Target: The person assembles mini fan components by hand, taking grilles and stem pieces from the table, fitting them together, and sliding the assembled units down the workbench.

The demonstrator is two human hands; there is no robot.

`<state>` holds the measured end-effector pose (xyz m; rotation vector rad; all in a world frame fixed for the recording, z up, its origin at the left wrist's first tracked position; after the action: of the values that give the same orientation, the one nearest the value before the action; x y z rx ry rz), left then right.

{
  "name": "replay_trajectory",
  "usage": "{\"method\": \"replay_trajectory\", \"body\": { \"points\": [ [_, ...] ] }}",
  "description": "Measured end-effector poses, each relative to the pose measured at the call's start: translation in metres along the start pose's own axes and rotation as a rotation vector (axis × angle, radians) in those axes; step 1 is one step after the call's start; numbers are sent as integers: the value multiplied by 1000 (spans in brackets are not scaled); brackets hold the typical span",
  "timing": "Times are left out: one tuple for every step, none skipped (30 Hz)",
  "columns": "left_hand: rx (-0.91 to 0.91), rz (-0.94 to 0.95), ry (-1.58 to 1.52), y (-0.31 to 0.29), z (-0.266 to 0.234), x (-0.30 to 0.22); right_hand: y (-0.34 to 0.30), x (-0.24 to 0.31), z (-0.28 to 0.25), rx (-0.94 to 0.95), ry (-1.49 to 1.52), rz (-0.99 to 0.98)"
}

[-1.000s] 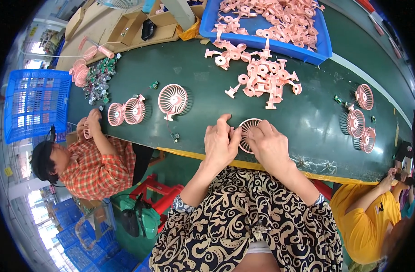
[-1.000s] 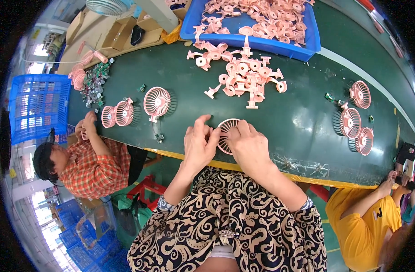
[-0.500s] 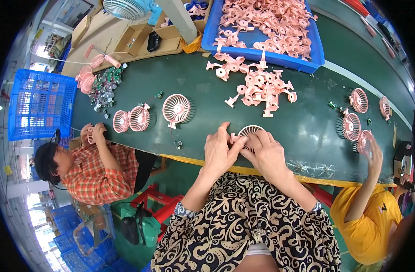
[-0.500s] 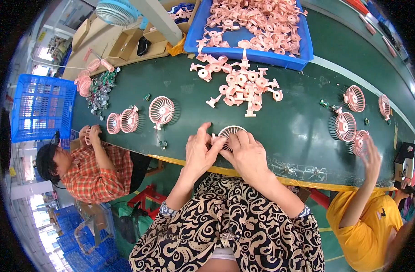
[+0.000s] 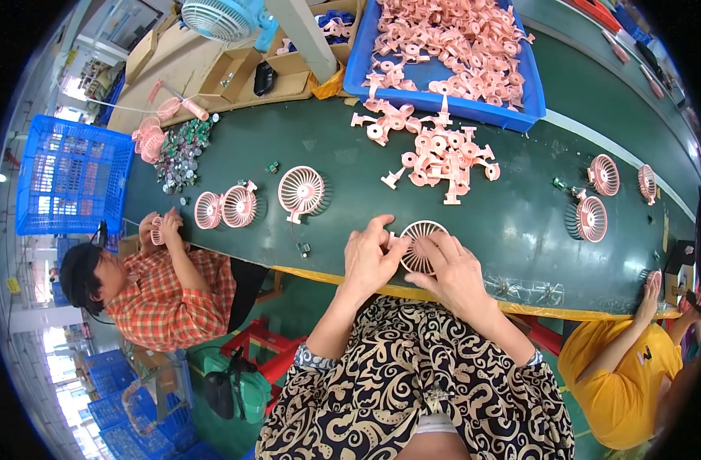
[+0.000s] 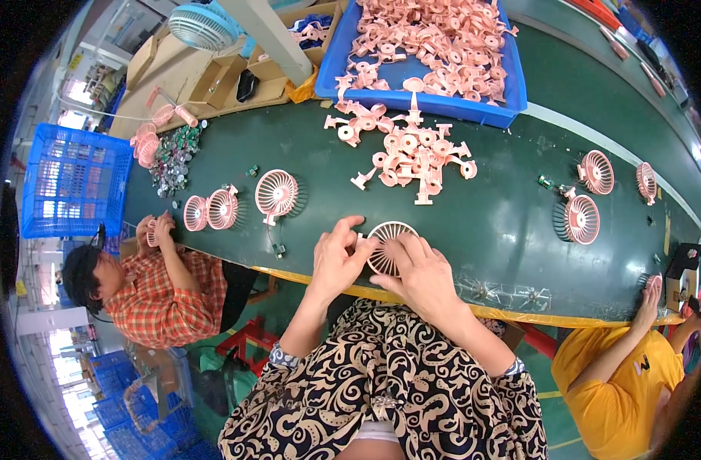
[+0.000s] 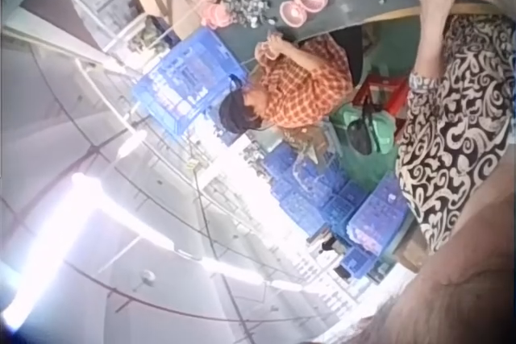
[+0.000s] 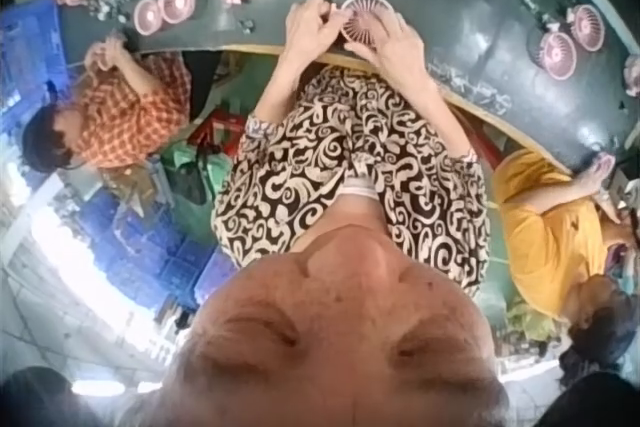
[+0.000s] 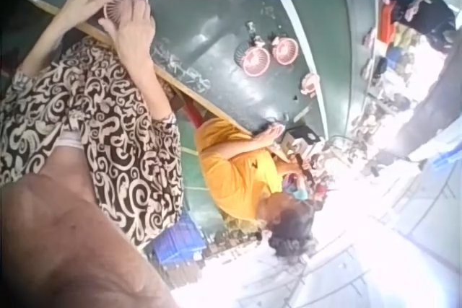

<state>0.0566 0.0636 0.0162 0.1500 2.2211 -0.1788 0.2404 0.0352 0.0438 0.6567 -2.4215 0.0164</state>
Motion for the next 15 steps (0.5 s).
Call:
{"method": "replay_trajectory", "body": {
  "points": [
    [1, 4, 1, 1, -2, 0, -5, -3, -3, -4, -2, 1],
    [-43, 70, -44, 1, -6, -1, -10, -6, -7, -30, 11, -4],
    [-86, 135, -90, 2, -11, -1, -16, -12, -12, -56, 24, -7],
    [-125, 131, 1, 1, -21, -1, -24, -20, -17, -60, 23, 39],
    [-195, 73, 115, -2, -33, -2, -29, -26, -27, -74, 19, 91],
    [-290, 81, 197, -2, -45, 3, -37, -34, -36, -102, 4, 153],
    [-386, 89, 275, -3, -54, 9, -47, -45, -46, -129, -15, 217],
    [-449, 81, 352, -1, -62, 15, -57, -58, -57, -168, -64, 321],
    [-514, 71, 431, 0, -71, 21, -67, -72, -67, -207, -111, 422],
    [-529, 14, 528, -5, -83, 36, -72, -87, -73, -237, -160, 531],
    [-567, 26, 600, -6, -91, 40, -80, -102, -84, -270, -224, 648],
    [-506, -12, 585, -1, -93, 44, -93, -119, -98, -355, -372, 692],
    [-449, -55, 582, -1, -94, 47, -103, -135, -105, -437, -507, 728],
    [-449, -47, 579, 0, -91, 47, -104, -142, -114, -474, -534, 732],
    [-434, -29, 556, 2, -87, 46, -98, -144, -120, -483, -538, 734]
  ]
}}
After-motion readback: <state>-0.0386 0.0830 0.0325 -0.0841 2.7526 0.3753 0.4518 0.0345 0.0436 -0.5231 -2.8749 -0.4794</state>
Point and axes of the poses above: each hand's wrist, its own y-axis towards the middle knuckle, its own z-axis out of the palm, x = y × z, the point moved 3 cm from there along y, towards the middle knuckle, and after that the axes turned 7 degrees about x, right-handed, at the moved point
